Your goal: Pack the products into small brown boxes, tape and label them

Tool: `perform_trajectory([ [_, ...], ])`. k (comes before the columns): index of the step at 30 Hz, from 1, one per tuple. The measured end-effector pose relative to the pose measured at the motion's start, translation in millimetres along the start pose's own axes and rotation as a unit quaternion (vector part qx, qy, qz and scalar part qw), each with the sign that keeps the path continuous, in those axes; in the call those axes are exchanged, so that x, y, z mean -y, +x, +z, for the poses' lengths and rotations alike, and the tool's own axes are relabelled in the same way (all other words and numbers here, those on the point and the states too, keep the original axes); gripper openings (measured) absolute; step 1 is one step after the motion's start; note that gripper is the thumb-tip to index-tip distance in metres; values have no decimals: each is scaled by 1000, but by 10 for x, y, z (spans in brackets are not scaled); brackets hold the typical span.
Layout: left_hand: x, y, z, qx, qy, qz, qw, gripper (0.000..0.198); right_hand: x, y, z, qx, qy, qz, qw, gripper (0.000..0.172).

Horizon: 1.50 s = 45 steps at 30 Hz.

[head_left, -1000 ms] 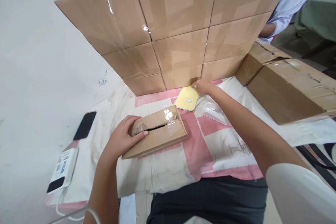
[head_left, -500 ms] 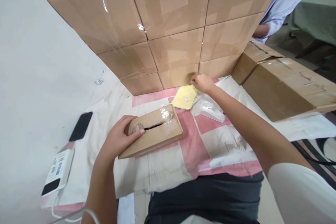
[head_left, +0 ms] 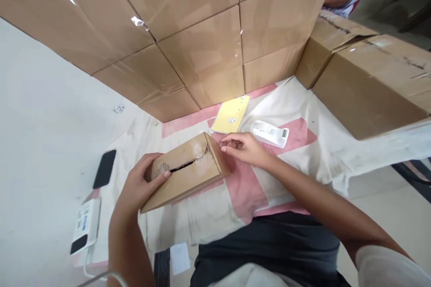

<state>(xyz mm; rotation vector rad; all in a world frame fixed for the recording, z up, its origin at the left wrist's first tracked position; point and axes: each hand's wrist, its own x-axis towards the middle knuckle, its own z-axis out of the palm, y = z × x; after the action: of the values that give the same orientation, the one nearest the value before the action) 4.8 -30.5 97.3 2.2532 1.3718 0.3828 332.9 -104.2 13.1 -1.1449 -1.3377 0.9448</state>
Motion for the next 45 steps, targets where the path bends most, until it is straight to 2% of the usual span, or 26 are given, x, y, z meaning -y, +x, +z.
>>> perform_trajectory([
  [3,-24,-17,-3,-5,-10,-4,1000,43,-29,-25,69,29,46,-11,998,24],
  [5,-43,-31,5,-10,-20,-8,1000,40,-47,-25,77,20,94,-9,995,27],
  [8,-77,-49,22,-20,-36,-17,999,36,-90,-16,73,-8,135,22,991,23],
  [22,-91,-67,4,-18,-18,-33,999,33,-174,29,95,40,159,78,983,11],
  [25,-112,-81,16,-27,-16,-41,999,34,-190,40,75,76,148,42,985,11],
  [28,-128,-93,15,-28,-13,-40,999,34,-200,48,43,116,77,-34,990,9],
  [32,-119,-96,0,-12,-13,-16,1000,36,-198,39,12,132,-8,-111,985,13],
  [45,-104,-96,-9,-5,-14,4,1000,38,-175,31,6,145,-41,-124,981,15],
])
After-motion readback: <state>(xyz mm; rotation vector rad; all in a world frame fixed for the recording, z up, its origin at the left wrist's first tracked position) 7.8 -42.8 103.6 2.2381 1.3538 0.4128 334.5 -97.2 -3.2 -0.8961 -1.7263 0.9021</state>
